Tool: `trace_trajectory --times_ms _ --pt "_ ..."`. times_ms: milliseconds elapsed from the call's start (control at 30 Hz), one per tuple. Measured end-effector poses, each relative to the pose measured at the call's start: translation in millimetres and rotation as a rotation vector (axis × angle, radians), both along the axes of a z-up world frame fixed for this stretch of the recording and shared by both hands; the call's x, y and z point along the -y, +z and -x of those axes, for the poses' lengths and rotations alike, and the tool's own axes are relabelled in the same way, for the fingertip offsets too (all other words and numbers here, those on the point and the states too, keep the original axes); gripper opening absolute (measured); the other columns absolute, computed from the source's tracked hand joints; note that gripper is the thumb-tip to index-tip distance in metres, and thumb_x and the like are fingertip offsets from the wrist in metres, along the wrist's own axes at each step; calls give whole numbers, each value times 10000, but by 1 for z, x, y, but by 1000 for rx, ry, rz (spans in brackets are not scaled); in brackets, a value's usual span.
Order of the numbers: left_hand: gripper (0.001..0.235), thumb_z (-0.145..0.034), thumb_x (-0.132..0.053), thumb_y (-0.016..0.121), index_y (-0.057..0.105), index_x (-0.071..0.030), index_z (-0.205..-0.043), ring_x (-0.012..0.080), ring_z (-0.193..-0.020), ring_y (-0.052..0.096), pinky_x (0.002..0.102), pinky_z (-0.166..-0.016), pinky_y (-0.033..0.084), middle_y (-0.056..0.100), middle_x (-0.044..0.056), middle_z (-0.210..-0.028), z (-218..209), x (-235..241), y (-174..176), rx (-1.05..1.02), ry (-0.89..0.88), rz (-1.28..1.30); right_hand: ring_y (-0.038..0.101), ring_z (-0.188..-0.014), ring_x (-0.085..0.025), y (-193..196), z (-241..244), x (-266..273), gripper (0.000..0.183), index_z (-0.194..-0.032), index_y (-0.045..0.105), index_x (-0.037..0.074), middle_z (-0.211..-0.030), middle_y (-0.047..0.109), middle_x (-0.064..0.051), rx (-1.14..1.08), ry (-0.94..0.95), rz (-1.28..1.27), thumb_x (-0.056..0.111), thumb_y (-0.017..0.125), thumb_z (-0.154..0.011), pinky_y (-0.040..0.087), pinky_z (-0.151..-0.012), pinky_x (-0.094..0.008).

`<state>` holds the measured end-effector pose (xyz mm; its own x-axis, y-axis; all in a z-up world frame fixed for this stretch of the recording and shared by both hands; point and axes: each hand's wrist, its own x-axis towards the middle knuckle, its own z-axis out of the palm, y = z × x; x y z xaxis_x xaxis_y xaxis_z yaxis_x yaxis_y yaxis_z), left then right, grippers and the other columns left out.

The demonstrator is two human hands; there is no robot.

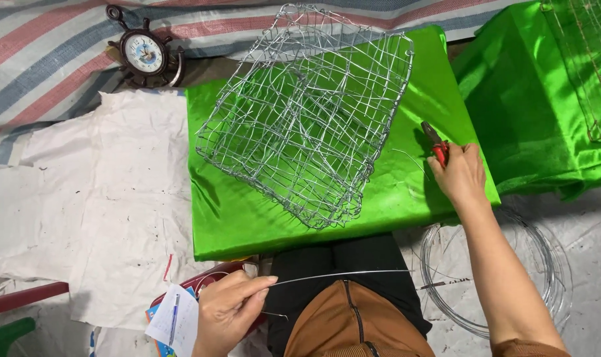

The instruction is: Preparing and assembling a wire mesh cage using pliers and manual bending.

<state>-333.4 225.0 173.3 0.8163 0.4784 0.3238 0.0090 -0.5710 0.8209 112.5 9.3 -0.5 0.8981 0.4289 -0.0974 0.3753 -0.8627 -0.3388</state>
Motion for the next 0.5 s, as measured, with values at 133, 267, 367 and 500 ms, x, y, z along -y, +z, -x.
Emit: trace_trajectory --times_ms 133,267,367,500 --pt "221 -903 -25 691 797 -92 -1085 105 -523 441 233 -498 354 506 -7 -630 0 -1 -4 0 1 -2 520 -1120 -493 -17 -13 -13 571 -1313 624 21 -1190 513 -262 40 -4 48 457 720 -957 446 -958 -606" --pt "200 -913 -30 688 790 -80 -1077 113 -528 475 235 -514 396 548 2 -634 -2 3 -3 31 24 -26 539 -1093 -488 -21 -13 -17 555 -1277 664 7 -1173 547 -284 140 18 104 470 683 -970 469 -927 -600" --pt "199 -922 -37 688 780 -79 -1093 109 -528 494 231 -498 416 596 6 -666 -5 6 -7 38 8 -53 513 -1158 -473 -20 -11 -13 510 -1246 712 42 -1239 560 -270 210 38 143 481 659 -990 444 -938 -615" --pt "194 -899 -35 740 777 -105 -1076 103 -569 574 222 -516 468 685 7 -727 -11 10 -5 54 -36 -71 442 -1271 -495 20 5 -15 477 -1350 684 16 -1399 498 -290 264 194 -175 329 693 -990 415 -973 -621"
